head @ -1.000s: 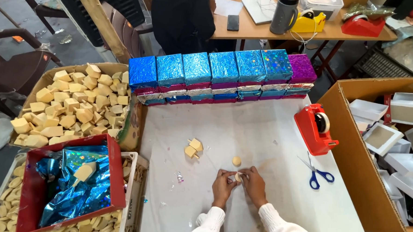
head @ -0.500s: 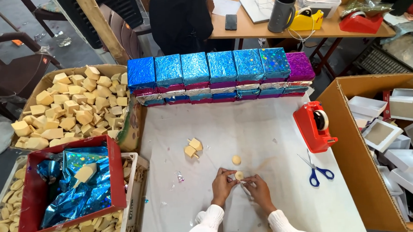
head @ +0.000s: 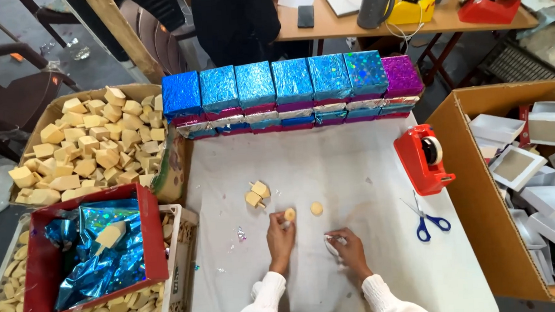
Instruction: Packaging small objects into boxes.
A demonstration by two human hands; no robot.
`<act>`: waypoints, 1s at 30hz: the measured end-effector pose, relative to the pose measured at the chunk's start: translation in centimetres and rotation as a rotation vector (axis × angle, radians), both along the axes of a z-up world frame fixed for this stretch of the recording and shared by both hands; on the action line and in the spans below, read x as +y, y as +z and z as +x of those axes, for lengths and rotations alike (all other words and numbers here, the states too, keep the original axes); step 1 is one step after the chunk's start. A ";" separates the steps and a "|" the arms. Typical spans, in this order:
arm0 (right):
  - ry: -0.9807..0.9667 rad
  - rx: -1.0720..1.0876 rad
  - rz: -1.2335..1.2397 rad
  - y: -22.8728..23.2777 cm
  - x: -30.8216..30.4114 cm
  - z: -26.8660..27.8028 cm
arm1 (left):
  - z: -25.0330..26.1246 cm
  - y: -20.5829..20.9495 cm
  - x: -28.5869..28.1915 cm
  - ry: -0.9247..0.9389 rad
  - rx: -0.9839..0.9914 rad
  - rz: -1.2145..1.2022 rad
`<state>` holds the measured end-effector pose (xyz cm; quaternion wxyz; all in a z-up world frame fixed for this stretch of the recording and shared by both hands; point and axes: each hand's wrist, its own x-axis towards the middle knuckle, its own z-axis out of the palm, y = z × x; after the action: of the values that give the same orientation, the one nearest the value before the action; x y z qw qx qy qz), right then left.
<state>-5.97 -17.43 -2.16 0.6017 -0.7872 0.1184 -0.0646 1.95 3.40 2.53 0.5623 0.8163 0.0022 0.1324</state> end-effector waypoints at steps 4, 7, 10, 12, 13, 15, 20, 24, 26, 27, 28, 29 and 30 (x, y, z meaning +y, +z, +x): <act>-0.012 0.063 -0.018 1.5 0.3 0.1 | 1.1 1.9 0.2 -0.039 -0.027 0.211; -0.006 0.052 -0.011 1.9 0.3 -0.1 | 1.4 2.2 -0.3 -0.143 -0.107 0.358; -0.007 0.054 -0.020 2.6 0.5 -0.1 | 1.3 0.3 -0.9 -0.285 -0.139 0.471; -0.015 0.079 -0.048 3.0 0.5 -0.1 | 0.7 -0.5 -1.2 -0.360 -0.153 0.531; -0.019 0.091 -0.057 3.1 0.6 -0.1 | 0.3 -0.2 -1.2 -0.335 -0.155 0.452; -0.022 0.109 -0.063 3.3 0.7 -0.1 | -0.3 0.5 -1.1 -0.310 -0.152 0.374; -0.032 0.112 -0.100 3.4 0.8 -0.1 | -0.4 3.8 -1.3 -0.256 -0.007 0.398; -0.026 0.100 -0.074 4.0 1.0 -0.2 | -0.8 1.6 -0.8 -0.287 -0.132 0.575; -0.020 0.082 -0.076 3.9 0.8 -0.1 | -1.4 2.9 -0.7 -0.307 0.028 0.374; -0.024 0.079 -0.077 3.8 0.6 0.1 | -2.5 3.5 -0.2 -0.311 0.024 0.373; -0.011 0.089 -0.083 3.7 0.3 0.2 | -3.7 4.1 0.2 -0.330 0.012 0.343; 0.006 0.102 -0.084 3.5 0.4 0.1 | -5.0 4.6 1.0 -0.346 0.003 0.318; 0.005 0.100 -0.081 2.9 0.2 0.0 | -6.5 4.4 2.3 -0.347 0.002 0.321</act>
<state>-5.92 -17.28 0.71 0.5629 -0.8134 0.1439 -0.0285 -4.55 5.66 6.97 0.4398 0.8834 -0.1587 0.0316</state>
